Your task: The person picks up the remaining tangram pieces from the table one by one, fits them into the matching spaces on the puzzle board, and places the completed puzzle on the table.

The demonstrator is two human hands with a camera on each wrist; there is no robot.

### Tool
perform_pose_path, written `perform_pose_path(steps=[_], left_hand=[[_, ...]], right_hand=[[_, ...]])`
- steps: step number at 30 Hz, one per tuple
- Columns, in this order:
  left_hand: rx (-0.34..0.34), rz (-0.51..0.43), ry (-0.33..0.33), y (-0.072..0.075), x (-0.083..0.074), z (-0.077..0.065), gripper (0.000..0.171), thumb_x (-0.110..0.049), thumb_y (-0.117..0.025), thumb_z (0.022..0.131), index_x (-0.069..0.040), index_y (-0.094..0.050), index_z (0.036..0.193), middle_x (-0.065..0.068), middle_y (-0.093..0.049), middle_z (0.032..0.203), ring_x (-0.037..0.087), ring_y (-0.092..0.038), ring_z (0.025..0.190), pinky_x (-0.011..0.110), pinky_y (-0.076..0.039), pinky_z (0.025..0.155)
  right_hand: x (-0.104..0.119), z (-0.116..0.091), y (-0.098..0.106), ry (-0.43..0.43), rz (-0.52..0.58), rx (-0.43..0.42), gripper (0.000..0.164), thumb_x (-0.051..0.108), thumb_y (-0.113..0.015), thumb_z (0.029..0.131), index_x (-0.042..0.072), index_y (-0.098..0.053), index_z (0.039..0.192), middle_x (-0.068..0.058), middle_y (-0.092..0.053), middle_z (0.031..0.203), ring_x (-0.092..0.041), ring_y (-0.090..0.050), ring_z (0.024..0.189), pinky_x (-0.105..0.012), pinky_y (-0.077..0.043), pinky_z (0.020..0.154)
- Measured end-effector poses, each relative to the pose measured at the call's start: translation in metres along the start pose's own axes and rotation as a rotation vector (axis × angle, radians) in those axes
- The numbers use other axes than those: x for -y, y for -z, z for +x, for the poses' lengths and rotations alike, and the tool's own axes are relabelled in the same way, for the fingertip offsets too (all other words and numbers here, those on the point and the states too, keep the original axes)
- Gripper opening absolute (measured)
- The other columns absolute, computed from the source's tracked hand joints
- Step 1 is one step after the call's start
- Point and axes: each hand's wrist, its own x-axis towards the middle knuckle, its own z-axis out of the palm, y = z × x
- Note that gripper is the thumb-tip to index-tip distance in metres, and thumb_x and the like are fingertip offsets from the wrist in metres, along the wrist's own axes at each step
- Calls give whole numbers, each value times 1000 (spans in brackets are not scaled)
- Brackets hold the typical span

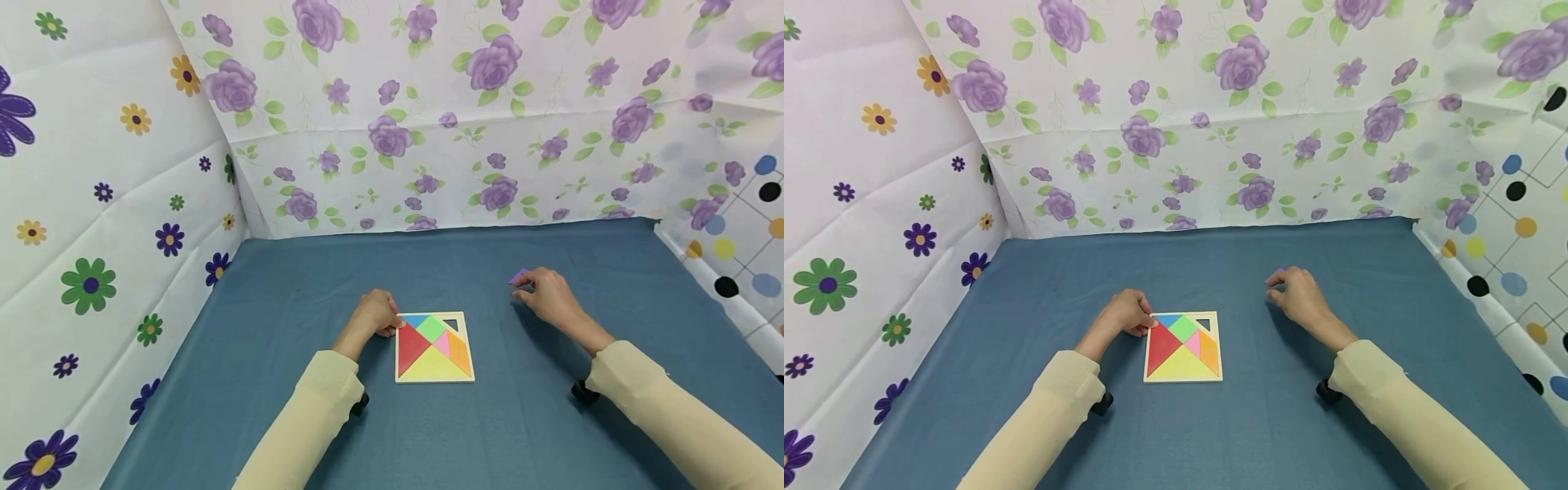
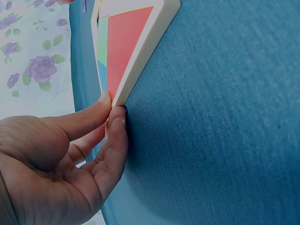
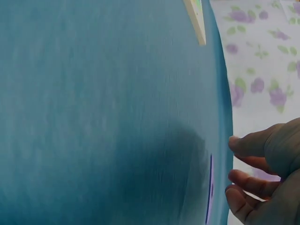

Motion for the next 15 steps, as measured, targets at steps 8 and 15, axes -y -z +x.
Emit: perform_pose_path(steps=[8, 15], left_hand=[[-3, 8, 10, 0, -1, -1, 19, -4, -83, 88, -1, -65, 92, 13, -67, 75, 16, -67, 60, 27, -59, 56], [-8, 5, 11, 0, -1, -3, 20, -5, -84, 88, -1, -65, 93, 13, -67, 76, 17, -68, 62, 27, -59, 57]], right_hand=[[-25, 12, 8, -24, -4, 19, 19, 1, -74, 95, -8, -74, 111, -31, -65, 115, -47, -61, 105, -60, -53, 82], [-38, 24, 12, 12, -15, 64, 23, -1, -72, 95, -10, -71, 116, -32, -65, 118, -49, -61, 111, -63, -52, 87]])
